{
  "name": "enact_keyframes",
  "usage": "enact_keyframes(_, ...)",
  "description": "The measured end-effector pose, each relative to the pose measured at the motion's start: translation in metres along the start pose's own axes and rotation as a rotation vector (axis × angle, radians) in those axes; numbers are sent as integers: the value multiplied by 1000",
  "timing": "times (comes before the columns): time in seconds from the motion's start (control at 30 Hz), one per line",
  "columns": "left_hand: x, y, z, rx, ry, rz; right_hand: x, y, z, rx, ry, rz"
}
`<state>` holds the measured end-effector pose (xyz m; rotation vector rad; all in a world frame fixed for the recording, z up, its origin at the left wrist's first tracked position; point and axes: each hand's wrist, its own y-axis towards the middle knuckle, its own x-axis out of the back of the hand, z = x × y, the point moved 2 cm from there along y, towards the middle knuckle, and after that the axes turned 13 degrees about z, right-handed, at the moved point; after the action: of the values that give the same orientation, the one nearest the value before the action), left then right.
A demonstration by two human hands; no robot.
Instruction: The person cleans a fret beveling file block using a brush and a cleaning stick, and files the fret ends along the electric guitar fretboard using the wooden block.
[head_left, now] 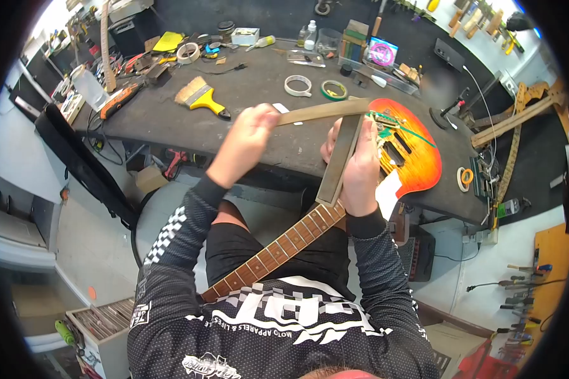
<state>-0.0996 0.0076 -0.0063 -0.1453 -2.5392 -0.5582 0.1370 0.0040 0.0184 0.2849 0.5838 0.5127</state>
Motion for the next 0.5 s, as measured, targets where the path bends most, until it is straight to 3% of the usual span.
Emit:
enact_keyframes(0.1,15,-13,24,50,2,19,13,-6,1,4,59,-13)
enact_keyframes(0.2,1,4,-20,-38,-60,0,-2,-8,-19,-135,73,-94)
enact_keyframes(0.23,-6,12,-34,-101,-11,25,-10,-9,-23,-134,76,-70)
enact_keyframes(0.3,-16,17,-33,-37,-122,64,-20,-11,-20,-122,80,-39)
enact_keyframes(0.37,-5,6,-17,-65,-1,28,-6,-12,-2,-55,37,7)
enact_keyframes(0.5,15,-10,34,139,-20,5,15,-16,2,-5,70,24)
